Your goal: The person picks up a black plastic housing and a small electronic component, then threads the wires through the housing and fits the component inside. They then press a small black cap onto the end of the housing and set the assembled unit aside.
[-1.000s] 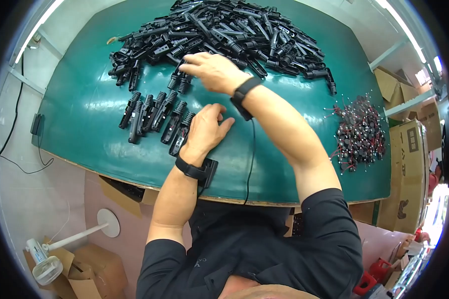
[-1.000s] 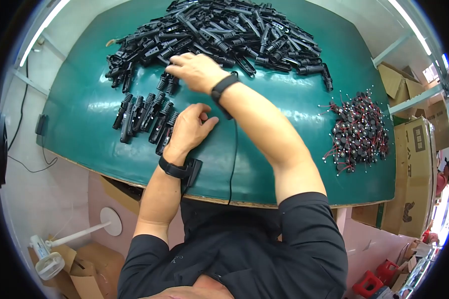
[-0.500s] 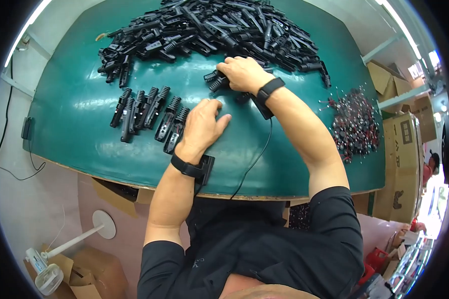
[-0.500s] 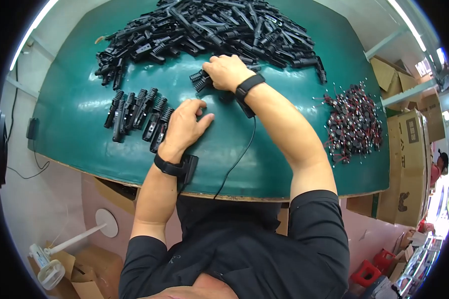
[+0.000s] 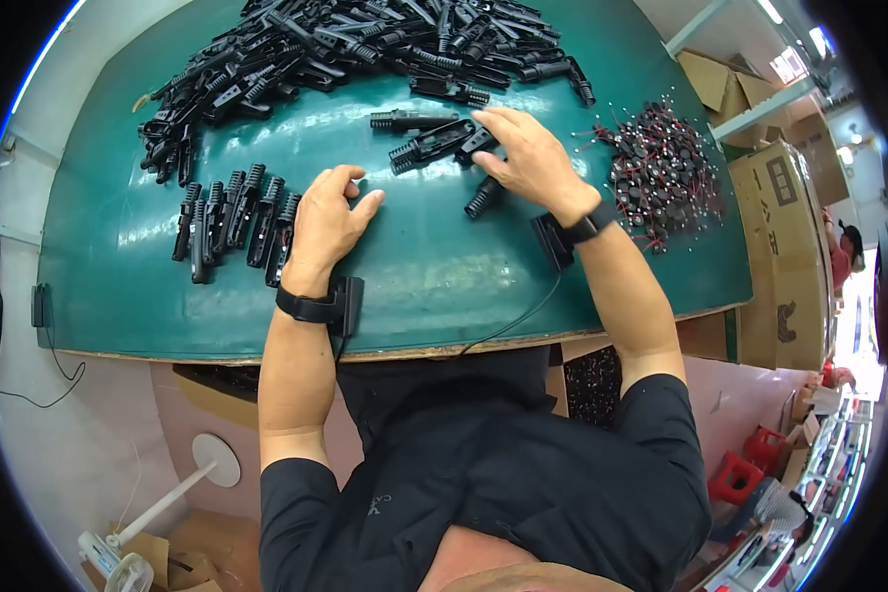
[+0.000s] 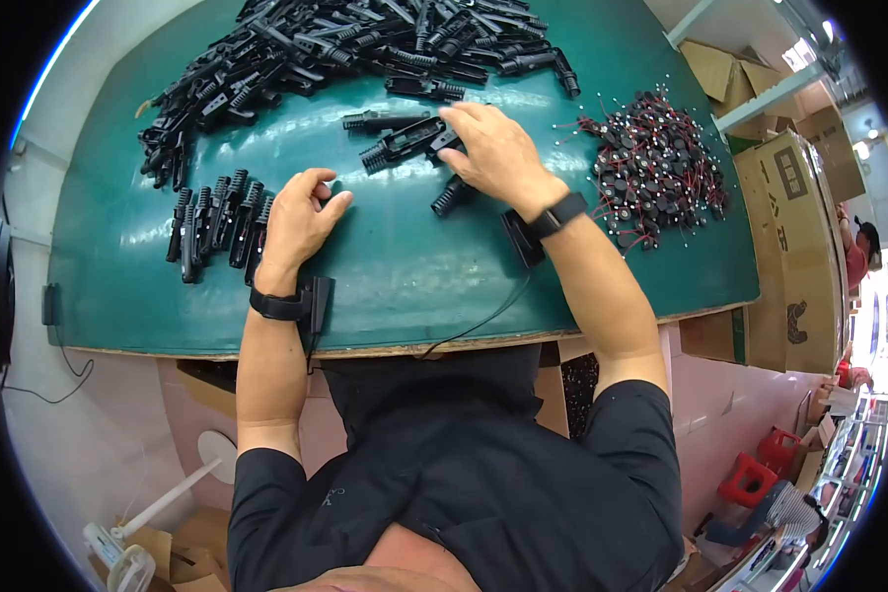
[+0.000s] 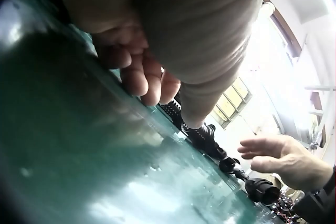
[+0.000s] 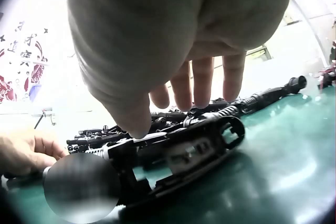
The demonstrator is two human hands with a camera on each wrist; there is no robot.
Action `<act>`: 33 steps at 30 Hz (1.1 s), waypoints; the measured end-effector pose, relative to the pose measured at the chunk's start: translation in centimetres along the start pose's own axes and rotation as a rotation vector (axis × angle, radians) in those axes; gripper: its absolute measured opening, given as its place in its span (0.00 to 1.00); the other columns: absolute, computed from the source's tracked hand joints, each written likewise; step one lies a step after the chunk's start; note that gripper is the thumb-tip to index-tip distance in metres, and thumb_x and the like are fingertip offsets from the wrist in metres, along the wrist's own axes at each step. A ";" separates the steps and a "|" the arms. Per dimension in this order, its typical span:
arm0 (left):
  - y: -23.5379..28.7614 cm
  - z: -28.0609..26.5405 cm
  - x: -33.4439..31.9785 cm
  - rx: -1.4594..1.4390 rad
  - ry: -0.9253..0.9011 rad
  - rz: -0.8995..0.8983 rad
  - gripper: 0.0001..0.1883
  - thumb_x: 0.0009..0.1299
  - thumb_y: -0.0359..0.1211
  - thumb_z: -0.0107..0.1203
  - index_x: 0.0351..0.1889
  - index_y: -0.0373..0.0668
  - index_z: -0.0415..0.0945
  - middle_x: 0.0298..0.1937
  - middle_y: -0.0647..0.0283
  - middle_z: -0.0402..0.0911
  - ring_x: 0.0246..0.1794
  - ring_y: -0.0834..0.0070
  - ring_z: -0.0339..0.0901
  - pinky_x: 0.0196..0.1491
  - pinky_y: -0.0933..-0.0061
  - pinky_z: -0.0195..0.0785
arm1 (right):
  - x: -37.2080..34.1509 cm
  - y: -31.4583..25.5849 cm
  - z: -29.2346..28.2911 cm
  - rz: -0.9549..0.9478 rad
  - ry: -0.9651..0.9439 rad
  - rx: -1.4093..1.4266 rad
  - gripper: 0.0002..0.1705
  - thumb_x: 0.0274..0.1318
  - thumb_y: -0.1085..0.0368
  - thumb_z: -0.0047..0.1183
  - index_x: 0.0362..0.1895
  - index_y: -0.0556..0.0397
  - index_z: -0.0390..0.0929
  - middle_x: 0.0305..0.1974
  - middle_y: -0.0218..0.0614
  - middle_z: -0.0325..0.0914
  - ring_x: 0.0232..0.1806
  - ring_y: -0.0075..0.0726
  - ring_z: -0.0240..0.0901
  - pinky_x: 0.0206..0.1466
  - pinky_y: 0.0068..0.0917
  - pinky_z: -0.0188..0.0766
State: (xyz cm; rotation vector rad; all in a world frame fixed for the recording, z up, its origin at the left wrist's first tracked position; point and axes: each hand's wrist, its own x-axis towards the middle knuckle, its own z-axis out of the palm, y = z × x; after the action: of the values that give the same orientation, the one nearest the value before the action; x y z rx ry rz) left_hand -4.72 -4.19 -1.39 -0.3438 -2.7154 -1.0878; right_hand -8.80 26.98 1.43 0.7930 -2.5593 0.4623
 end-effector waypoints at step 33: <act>9.5 5.6 -1.4 -0.917 -0.284 -0.327 0.20 0.79 0.37 0.62 0.60 0.35 0.71 0.45 0.62 0.79 0.40 0.76 0.83 0.42 0.74 0.81 | -12.9 3.0 -6.5 0.463 0.105 -0.080 0.23 0.61 0.50 0.66 0.51 0.53 0.84 0.48 0.48 0.85 0.49 0.57 0.83 0.52 0.47 0.80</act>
State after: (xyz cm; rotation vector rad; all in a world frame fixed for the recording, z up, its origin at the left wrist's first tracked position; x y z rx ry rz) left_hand -1.17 6.13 0.45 -0.1762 -2.3360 -2.5161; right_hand 1.02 37.95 0.28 0.1356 -2.6340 0.5181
